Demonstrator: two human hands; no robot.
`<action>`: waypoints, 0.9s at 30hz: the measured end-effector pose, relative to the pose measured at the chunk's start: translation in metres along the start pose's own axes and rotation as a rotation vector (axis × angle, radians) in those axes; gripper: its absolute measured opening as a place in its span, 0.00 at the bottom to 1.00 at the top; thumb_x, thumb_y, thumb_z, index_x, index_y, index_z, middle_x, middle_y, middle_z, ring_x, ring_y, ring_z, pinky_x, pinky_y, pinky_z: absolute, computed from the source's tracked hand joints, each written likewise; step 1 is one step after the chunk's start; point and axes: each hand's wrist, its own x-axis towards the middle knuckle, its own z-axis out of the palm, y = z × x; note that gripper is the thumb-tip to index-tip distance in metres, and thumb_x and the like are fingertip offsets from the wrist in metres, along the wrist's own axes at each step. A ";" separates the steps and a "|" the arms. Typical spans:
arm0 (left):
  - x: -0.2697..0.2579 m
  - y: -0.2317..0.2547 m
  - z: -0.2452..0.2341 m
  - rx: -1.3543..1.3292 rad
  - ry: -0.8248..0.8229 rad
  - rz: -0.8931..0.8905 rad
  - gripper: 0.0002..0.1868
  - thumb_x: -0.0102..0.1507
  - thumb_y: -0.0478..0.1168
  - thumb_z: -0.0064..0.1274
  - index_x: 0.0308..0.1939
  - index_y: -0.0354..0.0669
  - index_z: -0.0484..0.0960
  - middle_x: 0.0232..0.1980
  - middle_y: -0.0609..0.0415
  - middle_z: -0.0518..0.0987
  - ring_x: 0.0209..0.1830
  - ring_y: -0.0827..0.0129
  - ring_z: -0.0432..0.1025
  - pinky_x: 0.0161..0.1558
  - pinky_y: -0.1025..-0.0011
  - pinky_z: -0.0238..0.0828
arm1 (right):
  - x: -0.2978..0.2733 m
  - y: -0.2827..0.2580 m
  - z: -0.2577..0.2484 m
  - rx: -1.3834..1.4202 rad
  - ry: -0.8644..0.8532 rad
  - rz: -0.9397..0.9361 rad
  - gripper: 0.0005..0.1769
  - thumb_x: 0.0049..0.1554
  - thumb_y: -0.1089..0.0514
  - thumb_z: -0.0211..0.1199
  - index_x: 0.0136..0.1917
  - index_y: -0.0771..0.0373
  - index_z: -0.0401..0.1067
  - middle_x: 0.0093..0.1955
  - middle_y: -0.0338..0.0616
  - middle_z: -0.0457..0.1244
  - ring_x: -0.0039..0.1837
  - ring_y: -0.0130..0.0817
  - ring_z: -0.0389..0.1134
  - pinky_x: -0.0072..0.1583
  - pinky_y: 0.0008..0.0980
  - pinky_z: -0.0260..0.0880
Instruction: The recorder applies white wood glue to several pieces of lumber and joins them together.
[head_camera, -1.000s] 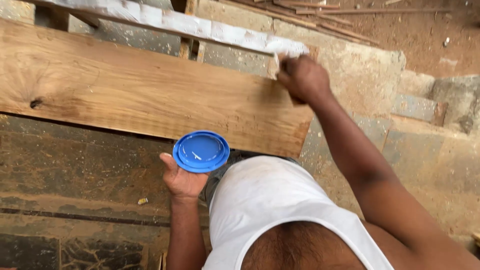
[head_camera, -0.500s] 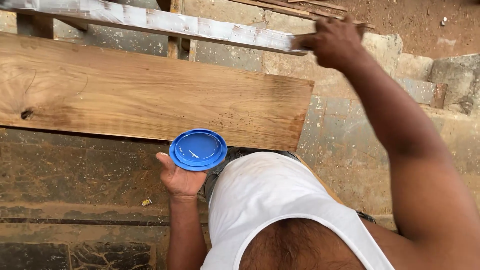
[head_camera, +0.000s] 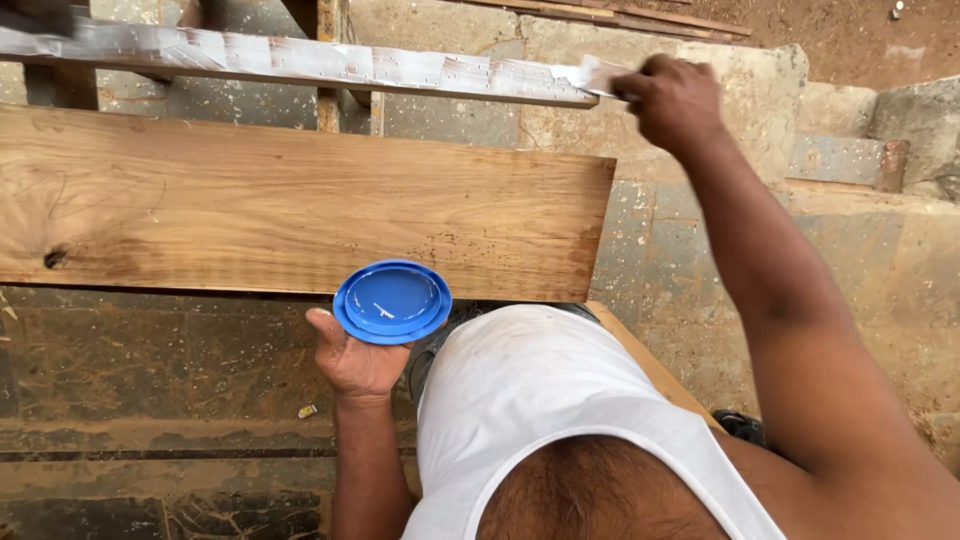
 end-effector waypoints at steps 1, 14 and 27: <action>0.000 0.000 0.001 -0.011 -0.015 0.009 0.47 0.64 0.71 0.53 0.72 0.36 0.69 0.70 0.38 0.71 0.70 0.45 0.68 0.66 0.30 0.65 | -0.002 0.009 -0.008 0.020 -0.106 0.129 0.14 0.68 0.54 0.61 0.63 0.36 0.79 0.59 0.42 0.69 0.50 0.37 0.66 0.57 0.40 0.67; 0.004 -0.001 0.006 -0.012 -0.051 -0.015 0.47 0.63 0.70 0.55 0.72 0.36 0.68 0.70 0.37 0.71 0.70 0.43 0.67 0.65 0.27 0.65 | -0.017 -0.005 -0.055 -0.170 -0.226 0.146 0.23 0.60 0.61 0.62 0.61 0.31 0.79 0.55 0.45 0.66 0.48 0.40 0.65 0.65 0.54 0.54; 0.013 0.004 0.000 0.016 -0.050 -0.050 0.47 0.63 0.70 0.52 0.72 0.36 0.67 0.71 0.38 0.71 0.71 0.43 0.66 0.65 0.28 0.64 | -0.039 -0.092 -0.048 0.183 -0.218 0.375 0.22 0.63 0.40 0.62 0.65 0.50 0.75 0.53 0.52 0.65 0.45 0.37 0.69 0.44 0.37 0.73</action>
